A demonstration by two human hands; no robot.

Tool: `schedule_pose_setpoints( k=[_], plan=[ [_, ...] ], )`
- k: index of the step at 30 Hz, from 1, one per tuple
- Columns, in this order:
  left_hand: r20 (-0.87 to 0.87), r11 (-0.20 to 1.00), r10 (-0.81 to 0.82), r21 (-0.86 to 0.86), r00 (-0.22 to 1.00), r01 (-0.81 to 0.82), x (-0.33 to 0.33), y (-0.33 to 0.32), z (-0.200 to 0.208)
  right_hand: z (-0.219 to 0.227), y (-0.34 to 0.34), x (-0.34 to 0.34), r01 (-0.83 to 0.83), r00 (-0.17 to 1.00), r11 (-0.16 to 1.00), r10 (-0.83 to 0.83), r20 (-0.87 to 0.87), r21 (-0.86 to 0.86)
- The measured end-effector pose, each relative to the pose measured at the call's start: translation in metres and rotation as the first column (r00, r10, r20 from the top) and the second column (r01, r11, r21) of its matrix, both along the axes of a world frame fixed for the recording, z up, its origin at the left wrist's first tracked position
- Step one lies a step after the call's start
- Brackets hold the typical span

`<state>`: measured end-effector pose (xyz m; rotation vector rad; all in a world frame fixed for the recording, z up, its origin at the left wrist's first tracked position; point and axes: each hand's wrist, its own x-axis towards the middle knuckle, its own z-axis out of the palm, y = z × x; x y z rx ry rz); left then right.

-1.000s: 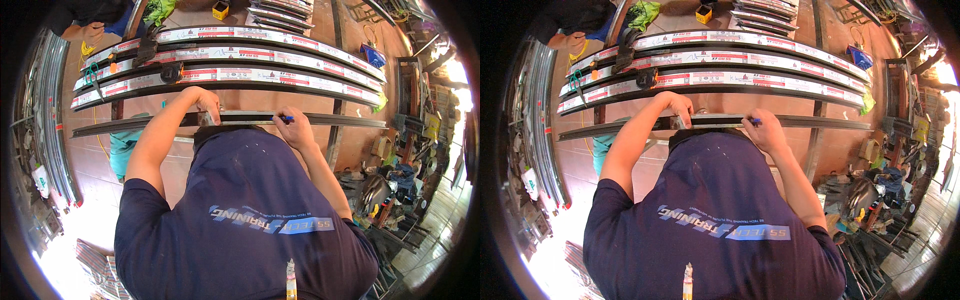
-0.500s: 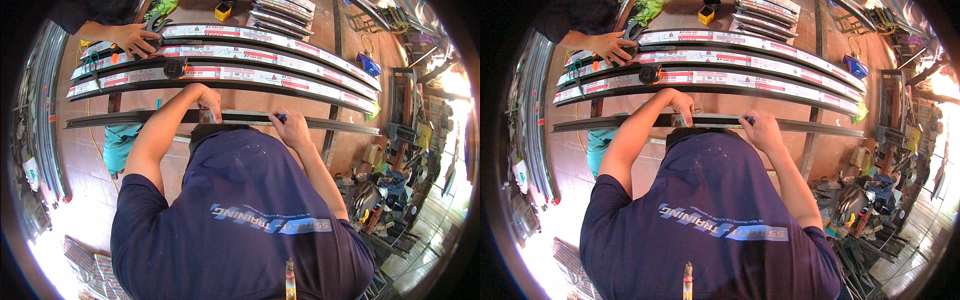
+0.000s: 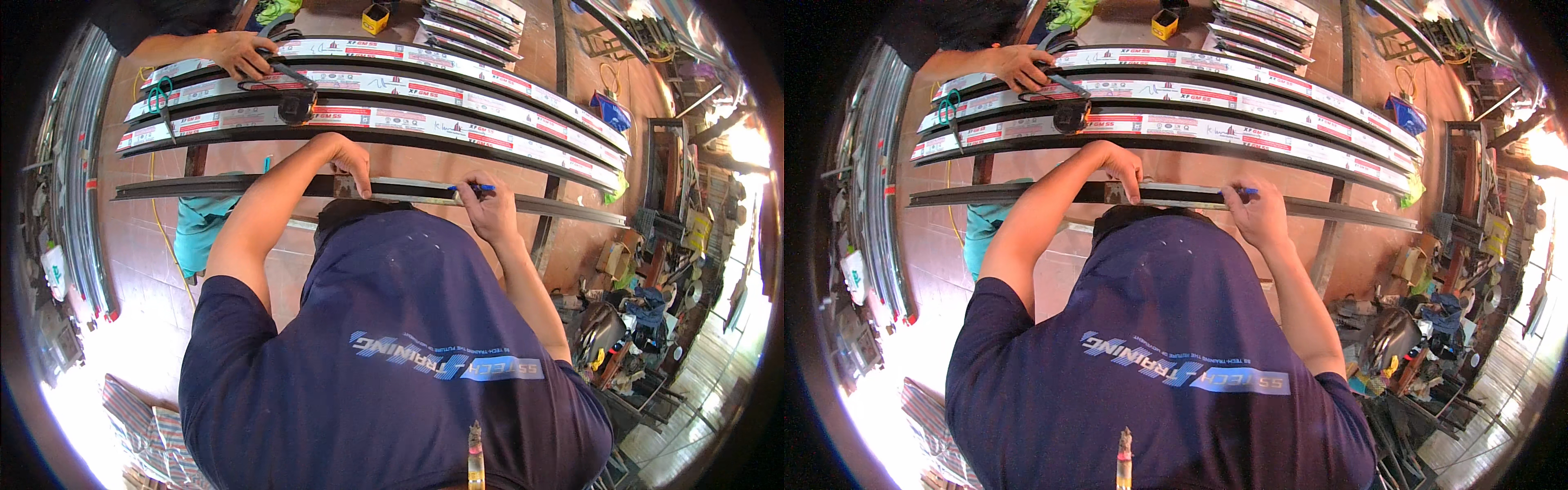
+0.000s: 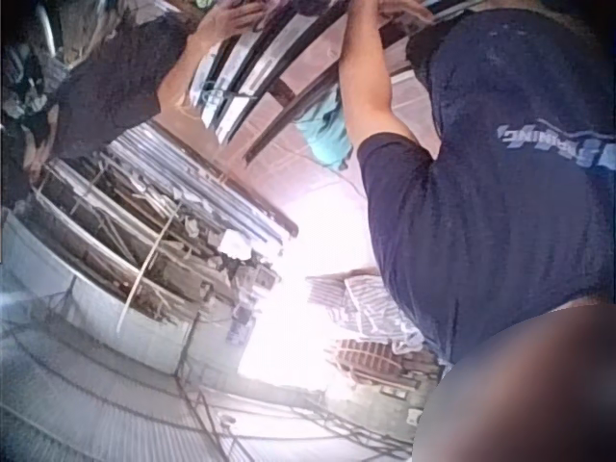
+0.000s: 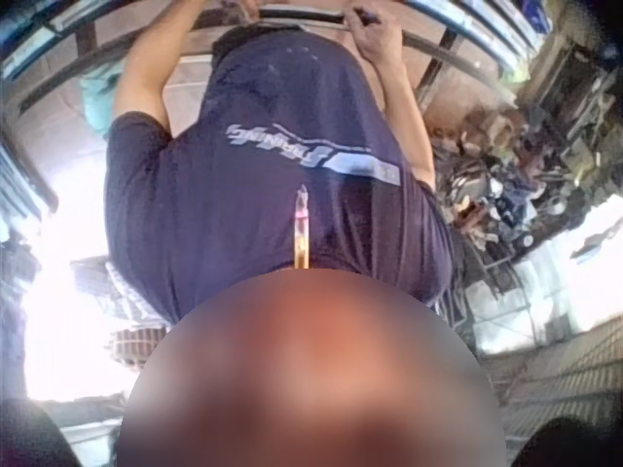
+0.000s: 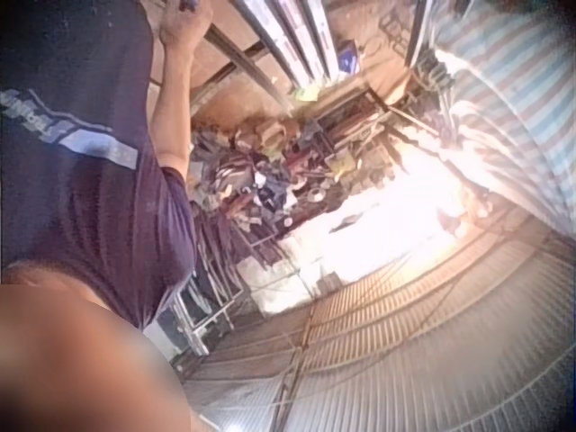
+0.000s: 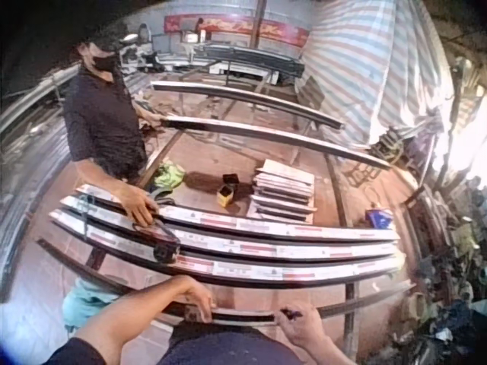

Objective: The person measures and marks several long metal frames laid on a workbench using a tape measure and a blue marker. The person repeatedly positions the tape measure, marks points along the frames, and repositions the tape for additional marks. Another person is visible in the background handling metal pieces.

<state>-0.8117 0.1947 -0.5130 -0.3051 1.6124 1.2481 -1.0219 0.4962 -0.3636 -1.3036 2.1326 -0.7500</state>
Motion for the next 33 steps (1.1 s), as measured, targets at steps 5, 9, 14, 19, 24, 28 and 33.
schedule_pose_setpoints(
  k=[5, 9, 14, 19, 24, 28, 33],
  plan=[
    [0.019, 0.999, -0.013, 0.029, 1.000, 0.012, -0.001, -0.003, -0.014, -0.003, -0.015, 0.015, -0.028, 0.975, 0.995, 0.047, 0.216, -0.093],
    [0.012, 0.995, 0.012, 0.095, 1.000, -0.013, 0.006, -0.007, -0.023, -0.001, -0.043, 0.026, -0.240, 0.928, 0.965, 0.260, 0.267, -0.105],
    [-0.065, 0.998, 0.006, 0.060, 0.998, -0.003, 0.019, -0.010, -0.024, 0.000, -0.072, 0.042, -0.404, 0.878, 0.901, 0.430, 0.210, -0.157],
    [-0.077, 0.998, -0.012, 0.061, 0.997, 0.016, 0.022, -0.006, -0.022, -0.011, -0.086, 0.051, -0.511, 0.834, 0.847, 0.530, 0.154, -0.148],
    [-0.040, 0.998, 0.018, 0.064, 0.999, -0.015, 0.020, -0.006, -0.022, -0.019, -0.097, 0.054, -0.605, 0.777, 0.772, 0.626, 0.066, -0.194],
    [0.002, 0.993, 0.045, 0.110, 0.999, -0.045, 0.020, -0.006, -0.019, -0.021, -0.098, 0.057, -0.591, 0.784, 0.790, 0.610, 0.114, -0.163],
    [0.022, 0.996, 0.047, 0.079, 0.999, -0.049, 0.015, -0.006, -0.012, -0.023, -0.102, 0.057, -0.637, 0.751, 0.742, 0.658, 0.045, -0.209]
  ],
)
